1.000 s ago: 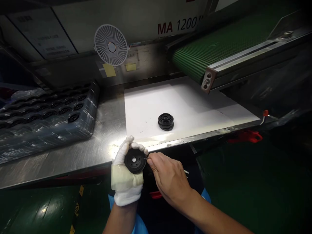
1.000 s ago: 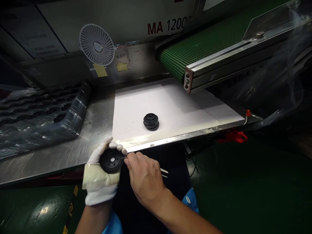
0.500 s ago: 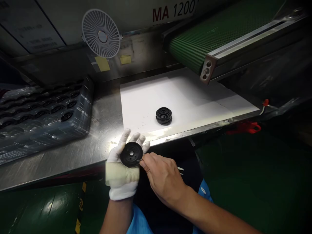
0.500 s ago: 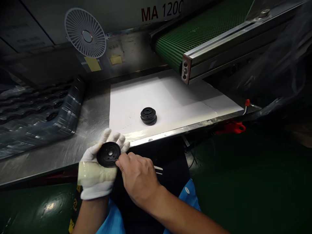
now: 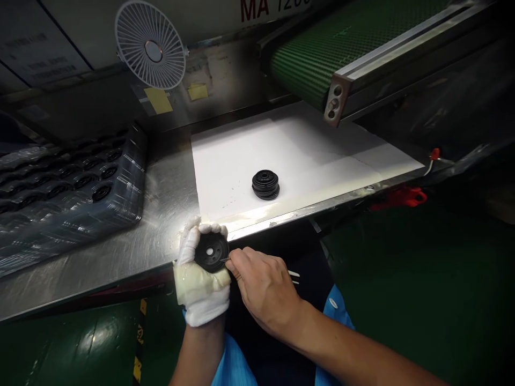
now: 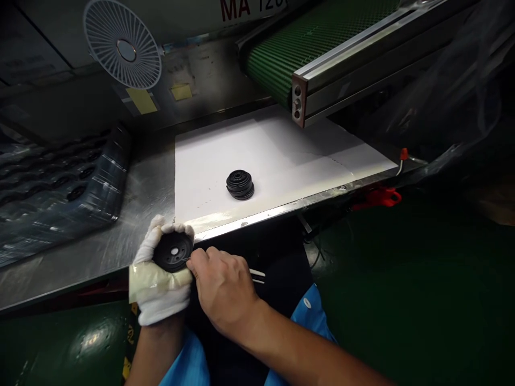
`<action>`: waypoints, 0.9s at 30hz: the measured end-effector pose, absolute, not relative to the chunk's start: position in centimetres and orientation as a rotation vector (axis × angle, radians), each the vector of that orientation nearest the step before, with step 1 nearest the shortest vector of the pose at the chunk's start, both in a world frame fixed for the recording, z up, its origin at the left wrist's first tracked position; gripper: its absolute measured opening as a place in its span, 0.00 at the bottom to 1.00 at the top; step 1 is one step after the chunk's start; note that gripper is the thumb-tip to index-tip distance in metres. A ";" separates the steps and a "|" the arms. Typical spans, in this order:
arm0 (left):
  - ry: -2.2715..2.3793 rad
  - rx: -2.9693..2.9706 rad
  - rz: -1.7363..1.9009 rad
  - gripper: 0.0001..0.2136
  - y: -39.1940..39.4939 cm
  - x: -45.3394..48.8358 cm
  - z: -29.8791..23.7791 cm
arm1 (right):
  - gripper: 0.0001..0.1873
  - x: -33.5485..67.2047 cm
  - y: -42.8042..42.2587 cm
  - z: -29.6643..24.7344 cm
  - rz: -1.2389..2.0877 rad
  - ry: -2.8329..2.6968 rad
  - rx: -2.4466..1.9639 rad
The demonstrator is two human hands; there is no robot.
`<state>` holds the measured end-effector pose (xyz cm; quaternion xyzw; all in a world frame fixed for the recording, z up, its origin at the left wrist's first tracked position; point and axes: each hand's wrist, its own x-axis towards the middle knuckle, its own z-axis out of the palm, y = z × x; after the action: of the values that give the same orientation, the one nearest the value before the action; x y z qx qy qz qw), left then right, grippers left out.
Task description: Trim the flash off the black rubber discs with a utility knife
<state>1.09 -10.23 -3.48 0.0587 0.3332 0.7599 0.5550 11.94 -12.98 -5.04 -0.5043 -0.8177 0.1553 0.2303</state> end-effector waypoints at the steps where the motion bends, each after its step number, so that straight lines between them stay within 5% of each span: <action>1: 0.794 0.138 1.726 0.11 -10.3 0.9 -3.5 | 0.11 12.1 -12.9 -5.1 0.431 -2.248 -1.380; 5: 0.798 0.146 1.576 0.16 -10.4 0.5 -3.3 | 0.12 12.9 -12.2 -5.2 0.425 -2.224 -1.401; 14: 0.783 0.126 1.825 0.05 -9.8 1.7 -3.3 | 0.10 11.8 -13.1 -5.1 0.457 -2.234 -1.435; 21: 0.780 0.172 1.573 0.15 -10.0 1.0 -2.9 | 0.11 12.7 -12.2 -5.0 0.405 -2.206 -1.400; 27: 0.744 0.177 1.741 0.06 -9.5 1.6 -3.0 | 0.12 12.5 -12.4 -5.1 0.391 -2.201 -1.445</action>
<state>1.58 -9.55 -3.04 0.0759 0.3183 0.7451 0.5812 12.46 -12.36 -5.06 -0.5272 -0.8033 0.1428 0.2376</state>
